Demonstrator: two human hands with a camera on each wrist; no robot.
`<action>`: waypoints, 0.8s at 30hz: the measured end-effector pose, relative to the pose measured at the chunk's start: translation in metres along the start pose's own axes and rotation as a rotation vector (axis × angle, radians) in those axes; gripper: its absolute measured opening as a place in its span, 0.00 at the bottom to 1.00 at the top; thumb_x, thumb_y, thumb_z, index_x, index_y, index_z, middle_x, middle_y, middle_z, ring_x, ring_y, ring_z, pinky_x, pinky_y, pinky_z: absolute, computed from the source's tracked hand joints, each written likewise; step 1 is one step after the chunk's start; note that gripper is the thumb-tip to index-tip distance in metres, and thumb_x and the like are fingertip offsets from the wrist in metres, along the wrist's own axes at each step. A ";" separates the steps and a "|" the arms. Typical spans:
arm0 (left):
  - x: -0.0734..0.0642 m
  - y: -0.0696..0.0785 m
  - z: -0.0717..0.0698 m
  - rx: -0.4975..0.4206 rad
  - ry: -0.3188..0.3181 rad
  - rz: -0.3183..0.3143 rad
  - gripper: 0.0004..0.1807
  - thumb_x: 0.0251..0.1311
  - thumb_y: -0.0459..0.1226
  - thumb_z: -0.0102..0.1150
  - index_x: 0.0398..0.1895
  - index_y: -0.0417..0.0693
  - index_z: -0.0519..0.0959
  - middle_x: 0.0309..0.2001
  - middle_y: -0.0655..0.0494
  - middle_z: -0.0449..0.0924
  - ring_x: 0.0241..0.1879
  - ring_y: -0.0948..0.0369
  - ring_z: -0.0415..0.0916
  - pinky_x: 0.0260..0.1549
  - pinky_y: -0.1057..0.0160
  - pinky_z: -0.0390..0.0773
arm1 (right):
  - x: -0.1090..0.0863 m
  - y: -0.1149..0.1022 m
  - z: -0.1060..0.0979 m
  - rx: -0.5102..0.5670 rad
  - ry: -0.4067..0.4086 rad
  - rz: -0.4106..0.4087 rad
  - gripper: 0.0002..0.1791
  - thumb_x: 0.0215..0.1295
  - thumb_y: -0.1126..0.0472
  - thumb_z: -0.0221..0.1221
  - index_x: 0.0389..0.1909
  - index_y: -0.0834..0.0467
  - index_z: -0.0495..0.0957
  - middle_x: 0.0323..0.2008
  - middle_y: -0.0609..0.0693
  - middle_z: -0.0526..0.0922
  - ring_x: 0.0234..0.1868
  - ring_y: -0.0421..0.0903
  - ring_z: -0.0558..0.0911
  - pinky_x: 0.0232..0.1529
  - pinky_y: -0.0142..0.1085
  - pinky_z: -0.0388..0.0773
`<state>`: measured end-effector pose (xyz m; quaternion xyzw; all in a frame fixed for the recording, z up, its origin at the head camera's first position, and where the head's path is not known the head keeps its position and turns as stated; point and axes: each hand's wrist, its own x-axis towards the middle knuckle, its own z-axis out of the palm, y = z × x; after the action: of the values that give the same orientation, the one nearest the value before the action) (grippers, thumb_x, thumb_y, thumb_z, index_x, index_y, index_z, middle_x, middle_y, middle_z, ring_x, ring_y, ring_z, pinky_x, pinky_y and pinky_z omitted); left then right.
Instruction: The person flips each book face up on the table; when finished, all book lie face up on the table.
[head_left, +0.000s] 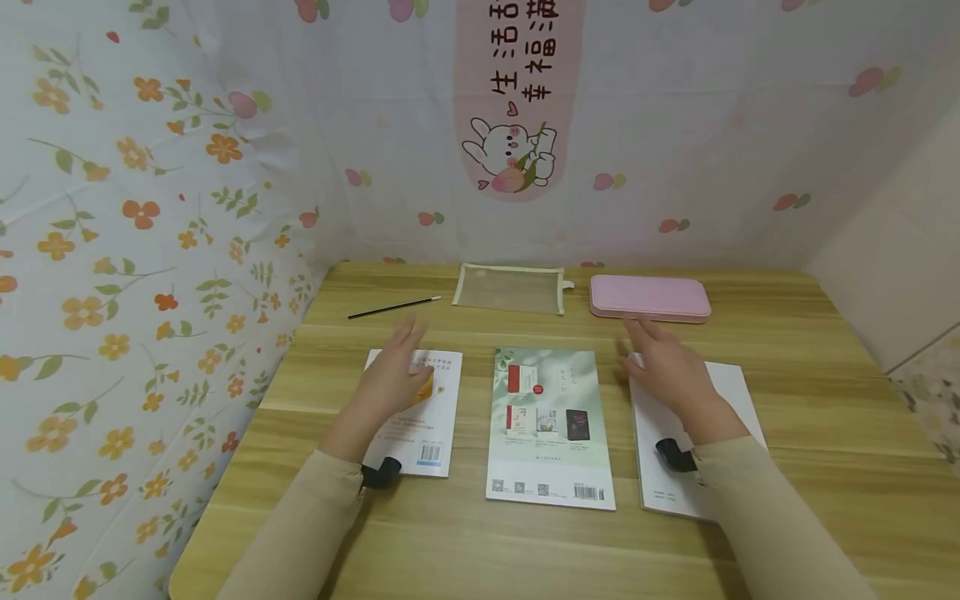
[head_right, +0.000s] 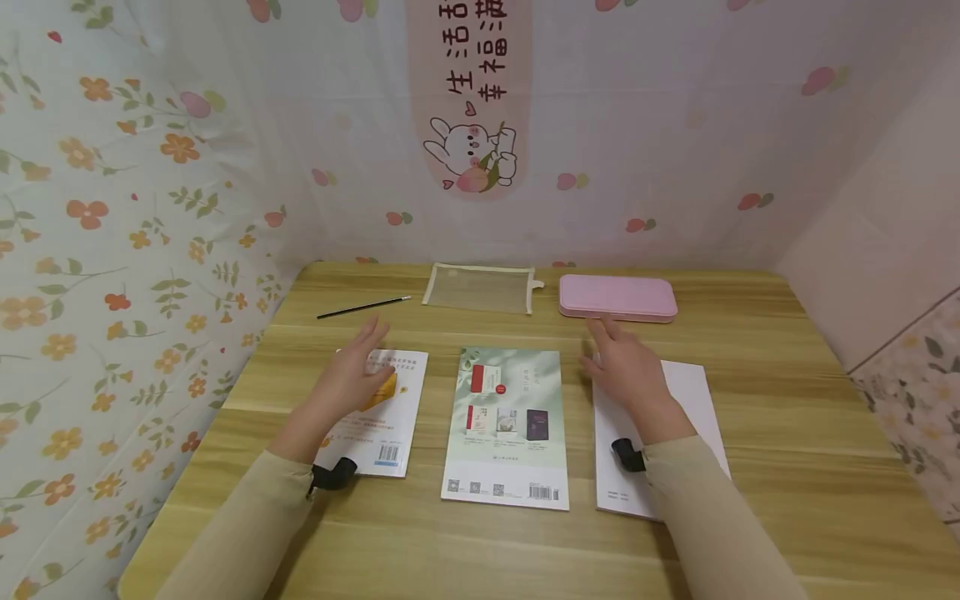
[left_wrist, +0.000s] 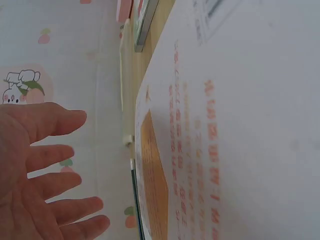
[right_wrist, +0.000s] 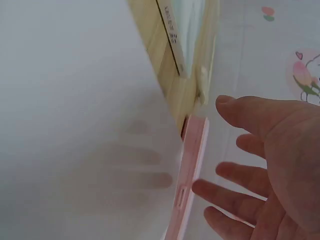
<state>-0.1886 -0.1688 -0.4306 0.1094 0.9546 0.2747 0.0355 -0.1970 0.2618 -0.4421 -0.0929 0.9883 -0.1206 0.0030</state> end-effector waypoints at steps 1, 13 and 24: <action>-0.001 -0.001 -0.001 -0.007 -0.001 -0.002 0.40 0.70 0.39 0.63 0.82 0.47 0.57 0.85 0.48 0.41 0.80 0.41 0.50 0.63 0.40 0.75 | 0.001 -0.001 0.001 0.003 0.001 0.000 0.38 0.74 0.51 0.60 0.80 0.57 0.58 0.76 0.67 0.63 0.72 0.71 0.68 0.58 0.67 0.74; -0.023 -0.016 -0.009 0.039 -0.002 -0.092 0.30 0.65 0.34 0.66 0.71 0.41 0.73 0.72 0.37 0.71 0.65 0.39 0.73 0.62 0.40 0.75 | 0.020 -0.034 0.013 0.117 0.056 -0.108 0.25 0.70 0.54 0.65 0.66 0.56 0.78 0.67 0.59 0.78 0.68 0.62 0.76 0.63 0.60 0.74; -0.042 -0.032 -0.023 0.099 -0.055 -0.224 0.29 0.57 0.34 0.71 0.64 0.41 0.78 0.69 0.29 0.69 0.68 0.32 0.67 0.63 0.34 0.71 | 0.040 -0.066 0.026 0.165 0.009 -0.194 0.24 0.69 0.55 0.67 0.64 0.54 0.80 0.66 0.57 0.79 0.68 0.59 0.76 0.66 0.57 0.73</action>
<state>-0.1572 -0.2165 -0.4281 0.0111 0.9719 0.2186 0.0870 -0.2231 0.1857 -0.4507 -0.1869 0.9614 -0.2018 -0.0055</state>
